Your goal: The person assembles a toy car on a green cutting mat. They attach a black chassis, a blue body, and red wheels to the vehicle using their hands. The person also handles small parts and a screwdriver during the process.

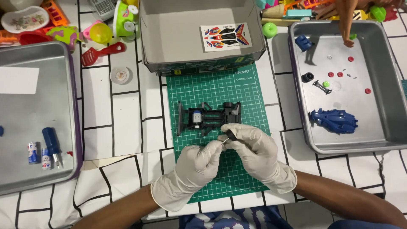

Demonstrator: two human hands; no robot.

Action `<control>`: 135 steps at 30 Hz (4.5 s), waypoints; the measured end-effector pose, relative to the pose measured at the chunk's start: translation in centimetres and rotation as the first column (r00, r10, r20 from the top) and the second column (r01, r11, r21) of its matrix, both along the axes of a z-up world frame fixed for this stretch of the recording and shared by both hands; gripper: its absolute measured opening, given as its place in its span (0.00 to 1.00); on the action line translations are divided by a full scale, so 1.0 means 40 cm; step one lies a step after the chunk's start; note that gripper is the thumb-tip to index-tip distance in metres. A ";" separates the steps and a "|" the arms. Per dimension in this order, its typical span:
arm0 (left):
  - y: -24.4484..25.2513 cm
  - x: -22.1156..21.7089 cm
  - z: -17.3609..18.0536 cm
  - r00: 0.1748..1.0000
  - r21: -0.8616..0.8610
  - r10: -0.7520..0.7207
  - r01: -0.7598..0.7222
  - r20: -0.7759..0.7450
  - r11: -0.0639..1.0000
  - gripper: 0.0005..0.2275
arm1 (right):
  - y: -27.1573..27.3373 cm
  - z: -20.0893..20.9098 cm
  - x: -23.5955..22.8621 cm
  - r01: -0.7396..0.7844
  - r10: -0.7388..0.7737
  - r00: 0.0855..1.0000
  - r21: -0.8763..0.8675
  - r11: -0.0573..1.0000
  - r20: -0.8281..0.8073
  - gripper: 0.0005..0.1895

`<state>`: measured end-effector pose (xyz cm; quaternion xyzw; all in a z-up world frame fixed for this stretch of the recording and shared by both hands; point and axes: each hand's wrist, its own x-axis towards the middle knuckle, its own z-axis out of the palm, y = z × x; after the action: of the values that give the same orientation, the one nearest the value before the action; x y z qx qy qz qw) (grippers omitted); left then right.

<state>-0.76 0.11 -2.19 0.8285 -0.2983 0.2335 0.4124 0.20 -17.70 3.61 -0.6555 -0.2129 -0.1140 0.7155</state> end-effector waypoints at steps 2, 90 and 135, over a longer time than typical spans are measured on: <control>0.002 0.003 0.027 0.999 0.005 -0.023 0.023 -0.026 1.000 0.07 | 0.001 0.000 0.002 0.010 -0.009 1.000 -0.009 1.000 0.014 0.09; 0.008 0.023 0.134 0.681 -0.336 -0.300 0.083 -0.668 0.938 0.13 | -0.012 -0.025 0.023 -0.073 0.076 0.996 0.064 0.995 -0.040 0.15; 0.003 0.011 0.160 0.775 -0.214 -0.194 0.078 -0.602 0.974 0.09 | 0.005 0.028 -0.002 0.048 -0.024 0.958 0.078 0.996 -0.287 0.07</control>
<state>-0.33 0.21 4.21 0.7954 -0.1839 -0.0557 0.5748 0.13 -17.52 4.73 -0.6381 -0.0906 -0.0400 0.7635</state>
